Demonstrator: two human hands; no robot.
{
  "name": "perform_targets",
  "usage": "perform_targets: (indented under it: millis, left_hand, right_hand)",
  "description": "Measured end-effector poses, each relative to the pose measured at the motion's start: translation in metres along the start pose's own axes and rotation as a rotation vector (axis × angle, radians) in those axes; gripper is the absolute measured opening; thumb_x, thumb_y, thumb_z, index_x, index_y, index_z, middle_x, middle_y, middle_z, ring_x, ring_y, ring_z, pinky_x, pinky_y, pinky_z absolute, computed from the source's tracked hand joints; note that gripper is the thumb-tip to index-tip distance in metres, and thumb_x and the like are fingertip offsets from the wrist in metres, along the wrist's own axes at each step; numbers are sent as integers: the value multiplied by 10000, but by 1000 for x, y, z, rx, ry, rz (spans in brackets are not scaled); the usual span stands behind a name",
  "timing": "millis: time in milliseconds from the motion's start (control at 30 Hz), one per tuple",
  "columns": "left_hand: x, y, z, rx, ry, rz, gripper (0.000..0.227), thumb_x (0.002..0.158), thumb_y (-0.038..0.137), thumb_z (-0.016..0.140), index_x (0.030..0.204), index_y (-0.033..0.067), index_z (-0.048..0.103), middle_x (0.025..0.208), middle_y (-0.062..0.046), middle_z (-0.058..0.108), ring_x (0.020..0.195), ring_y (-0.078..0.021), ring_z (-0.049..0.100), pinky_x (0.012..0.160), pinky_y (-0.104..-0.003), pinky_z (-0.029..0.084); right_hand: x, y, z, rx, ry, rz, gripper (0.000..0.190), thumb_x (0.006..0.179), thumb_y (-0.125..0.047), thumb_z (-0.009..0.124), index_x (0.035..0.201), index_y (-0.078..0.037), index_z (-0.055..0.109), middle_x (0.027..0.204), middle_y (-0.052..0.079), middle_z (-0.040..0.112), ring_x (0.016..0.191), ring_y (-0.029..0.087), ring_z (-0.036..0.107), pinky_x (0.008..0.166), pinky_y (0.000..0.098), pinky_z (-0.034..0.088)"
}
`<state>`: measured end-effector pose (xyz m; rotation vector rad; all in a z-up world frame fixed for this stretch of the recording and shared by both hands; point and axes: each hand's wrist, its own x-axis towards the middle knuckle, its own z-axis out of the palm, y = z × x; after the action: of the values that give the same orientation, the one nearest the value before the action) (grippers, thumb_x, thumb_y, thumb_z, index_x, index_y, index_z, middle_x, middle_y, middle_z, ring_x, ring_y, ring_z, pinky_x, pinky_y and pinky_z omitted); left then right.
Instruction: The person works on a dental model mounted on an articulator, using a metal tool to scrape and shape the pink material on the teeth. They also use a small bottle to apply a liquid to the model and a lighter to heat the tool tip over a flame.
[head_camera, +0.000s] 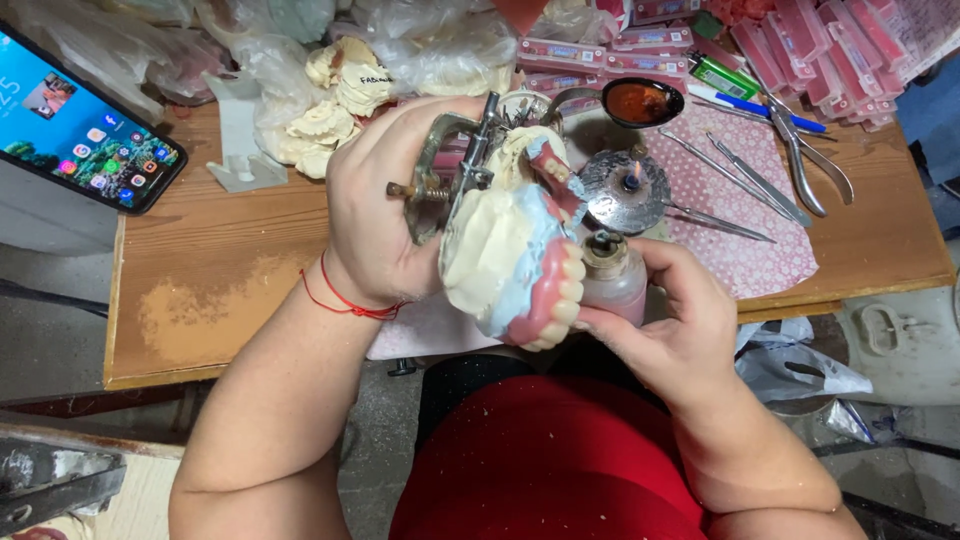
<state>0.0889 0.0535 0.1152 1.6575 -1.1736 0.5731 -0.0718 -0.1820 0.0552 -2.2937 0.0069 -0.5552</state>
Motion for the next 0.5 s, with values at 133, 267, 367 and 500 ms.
perform_targets:
  millis: [133, 267, 367, 500]
  left_hand:
    - [0, 0, -2, 2, -9, -43, 687, 1019, 546, 419, 1220, -79, 621, 1184, -244, 703, 1107, -433, 727, 991, -483, 572]
    - [2, 1, -5, 8, -33, -74, 633, 1024, 503, 443, 1220, -69, 629, 1187, -235, 706, 1111, -416, 728, 984, -467, 563]
    - [3, -1, -5, 16, -48, -51, 636, 1022, 508, 433, 1199, -69, 637, 1177, -236, 713, 1090, -417, 731, 955, -464, 565]
    - [2, -5, -6, 0, -61, -42, 414, 930, 238, 541, 1185, -74, 637, 1128, -229, 711, 1012, -411, 711, 905, -454, 546]
  right_hand:
    - [3, -1, 0, -12, -29, -48, 703, 711, -424, 901, 1247, -32, 672, 1158, 79, 748, 1024, 182, 707, 940, 306, 510]
    - [5, 1, -2, -66, -77, -72, 667, 747, -417, 889, 1253, -43, 671, 1143, 77, 749, 996, 190, 714, 898, 300, 506]
    - [6, 2, -4, -116, -42, -45, 627, 758, -421, 888, 1226, -55, 687, 1098, 62, 752, 949, 191, 705, 862, 318, 505]
    - [4, 2, -2, -72, -12, -22, 677, 734, -413, 901, 1245, -36, 667, 1091, 64, 734, 934, 171, 668, 870, 300, 495]
